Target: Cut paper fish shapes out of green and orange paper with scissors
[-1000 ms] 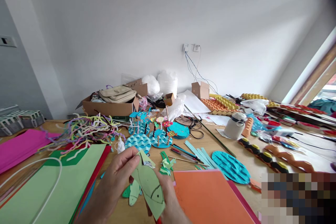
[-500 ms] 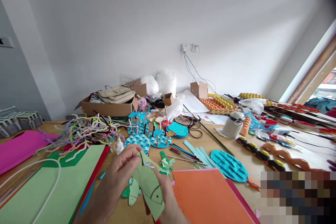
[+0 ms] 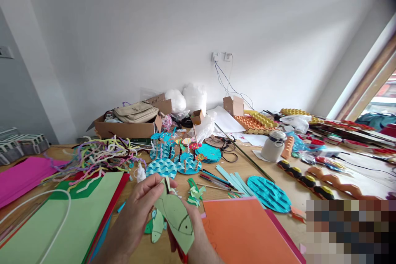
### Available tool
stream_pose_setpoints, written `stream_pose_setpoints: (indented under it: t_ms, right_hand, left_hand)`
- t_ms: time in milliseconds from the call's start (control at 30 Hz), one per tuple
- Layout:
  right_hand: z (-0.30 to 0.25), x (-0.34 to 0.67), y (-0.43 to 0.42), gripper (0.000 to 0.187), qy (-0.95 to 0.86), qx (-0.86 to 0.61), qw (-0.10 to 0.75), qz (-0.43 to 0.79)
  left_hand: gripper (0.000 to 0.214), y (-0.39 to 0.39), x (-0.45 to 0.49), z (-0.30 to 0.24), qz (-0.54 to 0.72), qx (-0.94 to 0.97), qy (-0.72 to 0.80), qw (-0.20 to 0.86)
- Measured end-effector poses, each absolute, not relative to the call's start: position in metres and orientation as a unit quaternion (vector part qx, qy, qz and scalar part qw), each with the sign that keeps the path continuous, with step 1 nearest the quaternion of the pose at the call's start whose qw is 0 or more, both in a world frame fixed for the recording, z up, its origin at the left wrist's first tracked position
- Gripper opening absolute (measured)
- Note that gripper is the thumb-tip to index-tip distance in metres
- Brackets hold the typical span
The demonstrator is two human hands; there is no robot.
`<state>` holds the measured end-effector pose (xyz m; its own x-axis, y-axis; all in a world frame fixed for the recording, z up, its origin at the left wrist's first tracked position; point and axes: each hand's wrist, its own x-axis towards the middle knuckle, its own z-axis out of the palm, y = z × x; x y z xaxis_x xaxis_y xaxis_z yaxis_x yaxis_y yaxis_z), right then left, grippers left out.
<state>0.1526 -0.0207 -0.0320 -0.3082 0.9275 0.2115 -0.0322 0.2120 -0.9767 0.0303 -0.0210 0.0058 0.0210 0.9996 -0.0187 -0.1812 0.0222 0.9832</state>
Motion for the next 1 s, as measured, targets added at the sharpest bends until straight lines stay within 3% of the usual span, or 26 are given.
stream_pose_setpoints:
  t_ms: [200,500,767,1000]
  right_hand:
    - [-0.036,0.159,-0.013,0.056,-0.545,-0.358,0.428,0.626]
    - [-0.002,0.228,0.008,0.043,-0.55,-0.4,0.541,0.494]
    - [-0.05,0.252,0.003,0.033,-0.587,-0.493,0.456,0.452]
    - [-0.072,0.265,0.005,0.031,-0.605,-0.529,0.42,0.421]
  left_hand:
    - [0.016,-0.012,0.022,0.001,0.582,0.399,0.417,0.572]
    - [0.01,0.016,0.041,-0.021,0.522,0.416,0.397,0.63]
    - [0.013,0.05,0.065,-0.073,0.429,0.444,0.392,0.682]
    - [0.018,0.066,0.065,-0.105,0.318,0.505,0.478,0.644]
